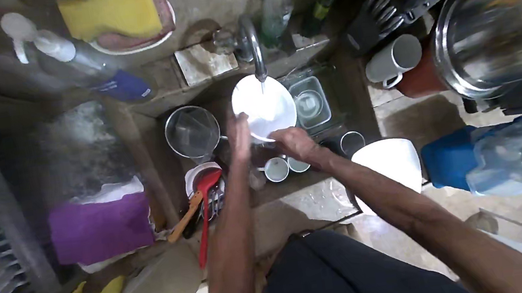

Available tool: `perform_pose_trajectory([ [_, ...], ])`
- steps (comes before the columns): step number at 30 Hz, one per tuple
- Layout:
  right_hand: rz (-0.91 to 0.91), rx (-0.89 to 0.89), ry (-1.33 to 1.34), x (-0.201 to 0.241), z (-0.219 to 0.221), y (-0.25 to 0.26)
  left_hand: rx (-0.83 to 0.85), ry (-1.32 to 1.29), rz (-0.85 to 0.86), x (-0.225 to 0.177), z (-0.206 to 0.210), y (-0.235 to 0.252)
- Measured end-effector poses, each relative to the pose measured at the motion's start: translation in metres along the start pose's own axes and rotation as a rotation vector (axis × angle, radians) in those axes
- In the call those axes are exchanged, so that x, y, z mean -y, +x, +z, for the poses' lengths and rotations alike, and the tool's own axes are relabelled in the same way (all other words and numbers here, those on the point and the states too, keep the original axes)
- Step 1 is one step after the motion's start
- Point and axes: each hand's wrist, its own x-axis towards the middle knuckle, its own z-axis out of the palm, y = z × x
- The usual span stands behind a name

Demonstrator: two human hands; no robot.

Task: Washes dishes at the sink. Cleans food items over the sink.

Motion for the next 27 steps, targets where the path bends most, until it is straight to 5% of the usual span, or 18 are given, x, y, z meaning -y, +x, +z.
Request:
perform_pose_trajectory([
  [4, -0.078, 0.014, -0.189, -0.028, -0.010, 0.008, 0.044, -0.046, -0.034, -0.022, -0.037, 0.009],
  [10, 0.110, -0.046, 0.006, 0.045, 0.004, 0.014, -0.203, -0.234, 0.145, 0.019, 0.020, -0.025],
  [16, -0.077, -0.015, -0.140, -0.031, 0.000, 0.004, -0.159, -0.070, -0.013, 0.002, -0.022, 0.004],
  [21, 0.007, -0.100, 0.013, 0.029, 0.002, 0.014, -0.204, -0.355, 0.080, 0.018, 0.019, -0.033],
  [24, 0.071, -0.031, 0.062, 0.044, 0.008, 0.010, -0.202, -0.246, 0.042, 0.022, 0.022, -0.033],
  [27, 0.031, 0.074, -0.093, -0.004, 0.006, 0.002, -0.172, -0.017, 0.001, 0.012, -0.006, -0.012],
])
